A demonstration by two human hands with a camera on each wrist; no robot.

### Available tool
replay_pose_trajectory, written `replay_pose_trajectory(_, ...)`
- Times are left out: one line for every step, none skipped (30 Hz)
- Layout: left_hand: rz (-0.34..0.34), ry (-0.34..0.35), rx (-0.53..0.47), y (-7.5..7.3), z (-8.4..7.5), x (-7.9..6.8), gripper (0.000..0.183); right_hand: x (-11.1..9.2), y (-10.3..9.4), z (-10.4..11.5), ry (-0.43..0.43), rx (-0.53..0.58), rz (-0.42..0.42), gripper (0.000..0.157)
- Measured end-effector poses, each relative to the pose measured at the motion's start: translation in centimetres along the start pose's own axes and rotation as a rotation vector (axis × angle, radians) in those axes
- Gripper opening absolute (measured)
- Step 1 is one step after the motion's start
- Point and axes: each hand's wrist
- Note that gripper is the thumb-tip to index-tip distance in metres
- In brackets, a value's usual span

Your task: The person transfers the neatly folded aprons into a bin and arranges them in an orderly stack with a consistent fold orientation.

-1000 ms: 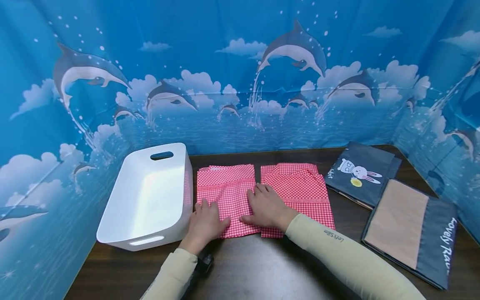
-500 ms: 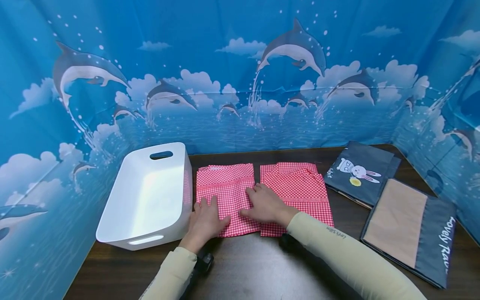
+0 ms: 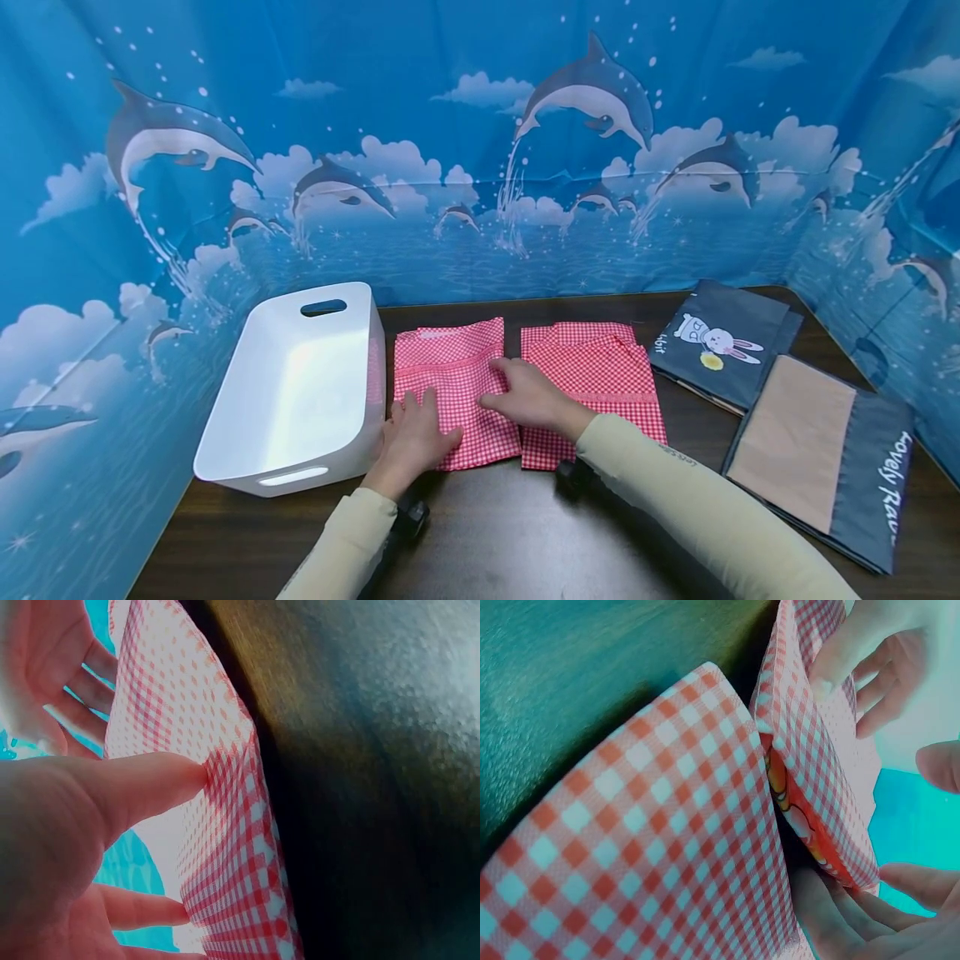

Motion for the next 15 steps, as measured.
replay_pose_trajectory(0.004, -0.006, -0.003, -0.01, -0.08, 0.00, 0.088, -0.02, -0.02, 0.06, 0.000, 0.005, -0.002, 0.072)
replay_pose_trajectory(0.007, -0.009, -0.002, -0.01, -0.13, 0.01, 0.088, -0.02, -0.02, 0.10, 0.001, 0.009, -0.004, 0.071)
replay_pose_trajectory(0.009, -0.014, -0.006, -0.01, -0.20, 0.02, 0.088, -0.04, -0.02, 0.13, 0.000, 0.010, -0.006, 0.071)
replay_pose_trajectory(0.010, -0.017, -0.008, -0.01, -0.26, 0.03, 0.089, -0.05, -0.01, 0.14, -0.001, 0.013, -0.009, 0.070)
replay_pose_trajectory(0.010, -0.021, -0.011, -0.02, -0.29, 0.04, 0.089, -0.06, -0.01, 0.13, 0.000, 0.015, -0.012, 0.070)
replay_pose_trajectory(0.007, -0.023, -0.013, -0.02, -0.30, 0.05, 0.089, -0.07, -0.04, 0.15, 0.001, 0.020, -0.012, 0.069)
replay_pose_trajectory(0.004, -0.026, -0.015, 0.00, -0.33, 0.06, 0.089, -0.04, -0.06, 0.12, 0.004, 0.023, -0.010, 0.069)
replay_pose_trajectory(-0.004, -0.031, -0.023, 0.03, -0.34, 0.08, 0.089, -0.02, -0.08, 0.09, 0.007, 0.026, -0.009, 0.068)
replay_pose_trajectory(-0.015, -0.034, -0.034, 0.07, -0.36, 0.11, 0.087, -0.01, -0.10, 0.06, 0.010, 0.030, -0.008, 0.068)
replay_pose_trajectory(-0.031, -0.034, -0.046, 0.13, -0.37, 0.16, 0.084, 0.04, -0.11, 0.00, 0.014, 0.033, -0.007, 0.067)
replay_pose_trajectory(-0.057, -0.025, -0.058, 0.21, -0.37, 0.21, 0.081, 0.08, -0.11, -0.06, 0.020, 0.035, -0.004, 0.067)
replay_pose_trajectory(-0.088, -0.018, -0.076, 0.30, -0.38, 0.27, 0.078, 0.11, -0.11, -0.08, 0.027, 0.036, -0.002, 0.067)
replay_pose_trajectory(-0.123, -0.007, -0.090, 0.40, -0.37, 0.36, 0.075, 0.16, -0.07, -0.15, 0.032, 0.028, -0.005, 0.067)
replay_pose_trajectory(-0.157, 0.003, -0.097, 0.47, -0.34, 0.47, 0.072, 0.22, -0.03, -0.20, 0.034, 0.017, -0.010, 0.067)
replay_pose_trajectory(-0.183, 0.010, -0.097, 0.53, -0.34, 0.61, 0.069, 0.26, 0.02, -0.21, 0.041, 0.010, -0.013, 0.067)
Point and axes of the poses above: each hand's wrist, its own x-axis towards the middle knuckle, its own y-axis out of the palm, z = x × y, and after that the axes turned 15 degrees about -x, right-handed
